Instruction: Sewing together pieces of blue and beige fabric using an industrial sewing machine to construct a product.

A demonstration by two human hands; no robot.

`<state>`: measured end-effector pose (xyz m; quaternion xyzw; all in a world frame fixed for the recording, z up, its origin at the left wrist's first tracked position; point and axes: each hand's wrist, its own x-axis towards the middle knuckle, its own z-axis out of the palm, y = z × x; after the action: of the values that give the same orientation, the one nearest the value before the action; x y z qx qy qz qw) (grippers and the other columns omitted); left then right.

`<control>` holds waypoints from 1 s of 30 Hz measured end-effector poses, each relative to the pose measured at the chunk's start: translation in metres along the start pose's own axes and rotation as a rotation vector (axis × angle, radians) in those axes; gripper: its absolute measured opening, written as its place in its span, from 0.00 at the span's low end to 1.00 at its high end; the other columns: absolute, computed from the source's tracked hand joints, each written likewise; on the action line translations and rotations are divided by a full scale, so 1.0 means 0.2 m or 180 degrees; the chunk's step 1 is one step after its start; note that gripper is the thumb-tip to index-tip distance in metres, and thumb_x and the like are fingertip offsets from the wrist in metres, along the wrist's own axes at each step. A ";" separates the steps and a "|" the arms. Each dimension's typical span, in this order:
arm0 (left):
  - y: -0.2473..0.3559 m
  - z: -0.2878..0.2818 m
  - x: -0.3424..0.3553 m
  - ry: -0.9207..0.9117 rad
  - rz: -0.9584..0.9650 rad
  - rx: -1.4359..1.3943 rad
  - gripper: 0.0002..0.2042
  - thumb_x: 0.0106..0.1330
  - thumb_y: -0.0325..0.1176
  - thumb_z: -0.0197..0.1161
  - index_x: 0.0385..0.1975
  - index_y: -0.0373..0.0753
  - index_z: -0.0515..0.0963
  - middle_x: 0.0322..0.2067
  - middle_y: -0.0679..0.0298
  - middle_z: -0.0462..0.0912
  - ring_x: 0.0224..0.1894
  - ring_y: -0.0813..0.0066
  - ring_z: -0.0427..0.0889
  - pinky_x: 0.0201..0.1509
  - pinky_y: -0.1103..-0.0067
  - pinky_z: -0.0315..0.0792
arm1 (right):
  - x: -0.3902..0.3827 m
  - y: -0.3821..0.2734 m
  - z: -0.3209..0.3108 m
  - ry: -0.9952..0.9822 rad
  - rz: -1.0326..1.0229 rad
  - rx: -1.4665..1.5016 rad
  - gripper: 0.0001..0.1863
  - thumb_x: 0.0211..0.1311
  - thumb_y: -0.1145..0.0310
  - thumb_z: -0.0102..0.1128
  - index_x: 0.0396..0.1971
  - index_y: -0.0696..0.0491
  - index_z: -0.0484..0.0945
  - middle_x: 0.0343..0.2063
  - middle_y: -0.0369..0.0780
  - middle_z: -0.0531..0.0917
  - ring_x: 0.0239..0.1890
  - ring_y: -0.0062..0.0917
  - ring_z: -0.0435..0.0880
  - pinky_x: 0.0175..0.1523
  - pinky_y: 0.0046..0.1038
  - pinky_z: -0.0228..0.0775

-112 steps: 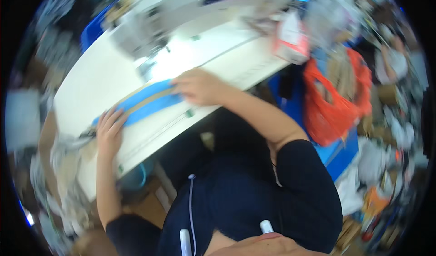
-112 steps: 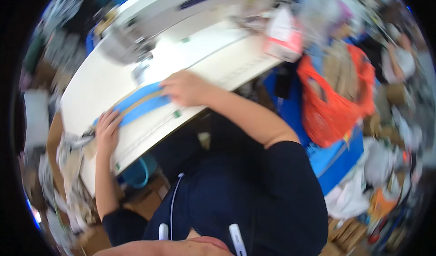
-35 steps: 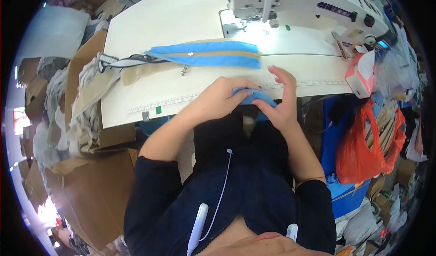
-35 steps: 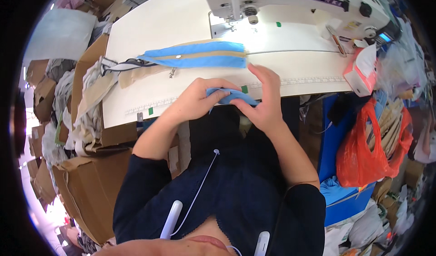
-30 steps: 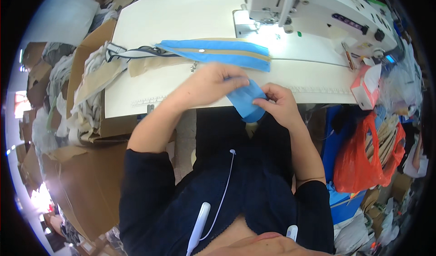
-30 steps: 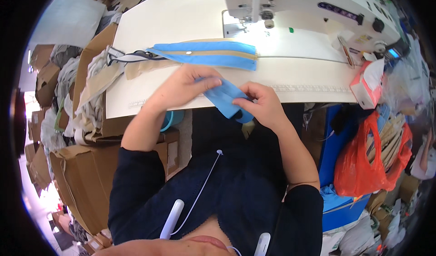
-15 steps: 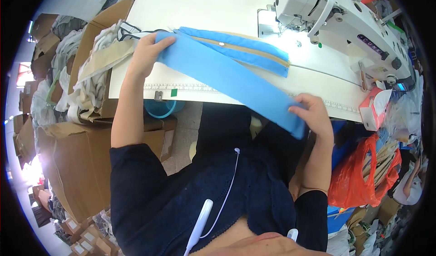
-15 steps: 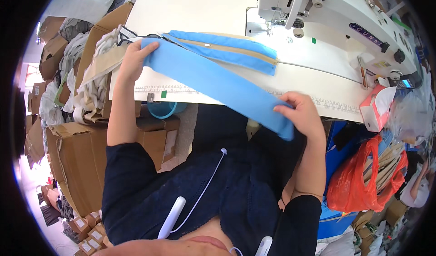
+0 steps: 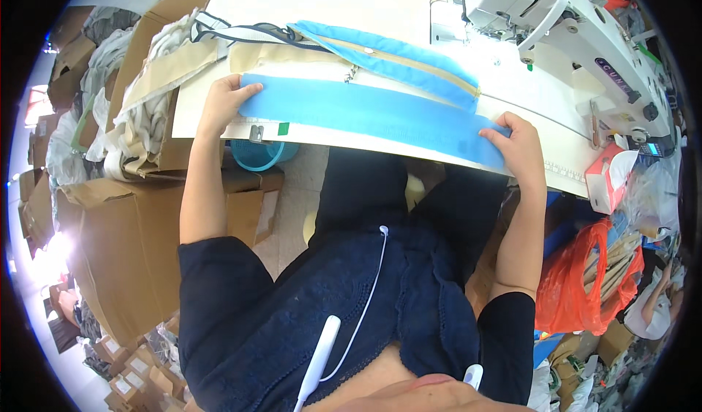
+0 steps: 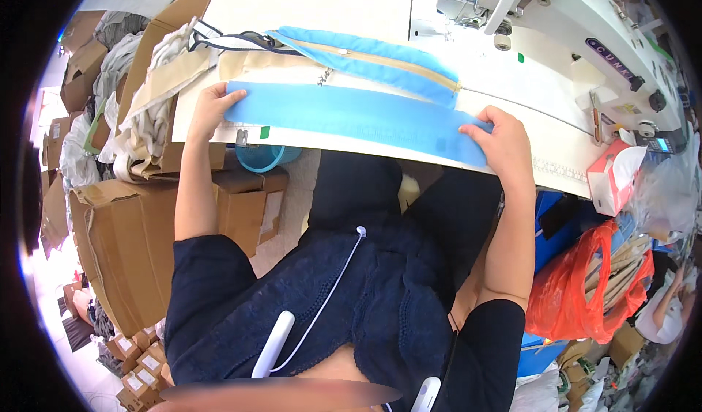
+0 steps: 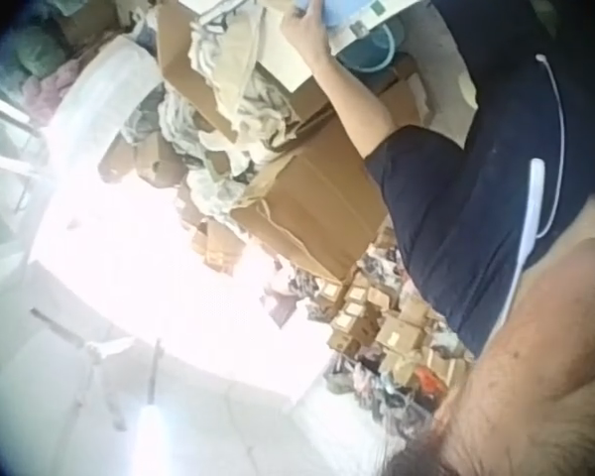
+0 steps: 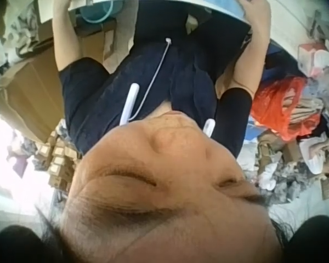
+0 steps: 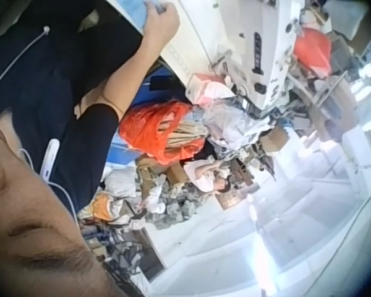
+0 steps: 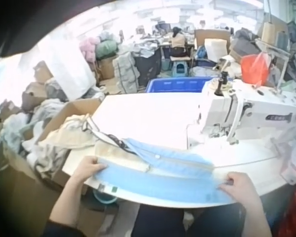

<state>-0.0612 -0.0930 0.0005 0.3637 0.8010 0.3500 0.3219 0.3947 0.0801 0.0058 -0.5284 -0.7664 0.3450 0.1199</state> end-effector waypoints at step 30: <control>-0.36 -0.22 -0.16 0.0418 0.1625 0.0343 0.05 0.60 0.17 0.56 0.29 0.35 0.76 0.47 0.59 0.82 0.62 0.61 0.72 0.66 0.68 0.62 | -0.16 0.05 0.19 0.0741 -0.2812 -0.0209 0.11 0.38 0.79 0.66 0.26 0.52 0.79 0.34 0.34 0.83 0.34 0.29 0.80 0.38 0.28 0.72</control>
<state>-0.1049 -0.1682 -0.0244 0.5471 0.7200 0.3995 0.1508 0.3939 0.0380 -0.0222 -0.1898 -0.9102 0.1747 0.3241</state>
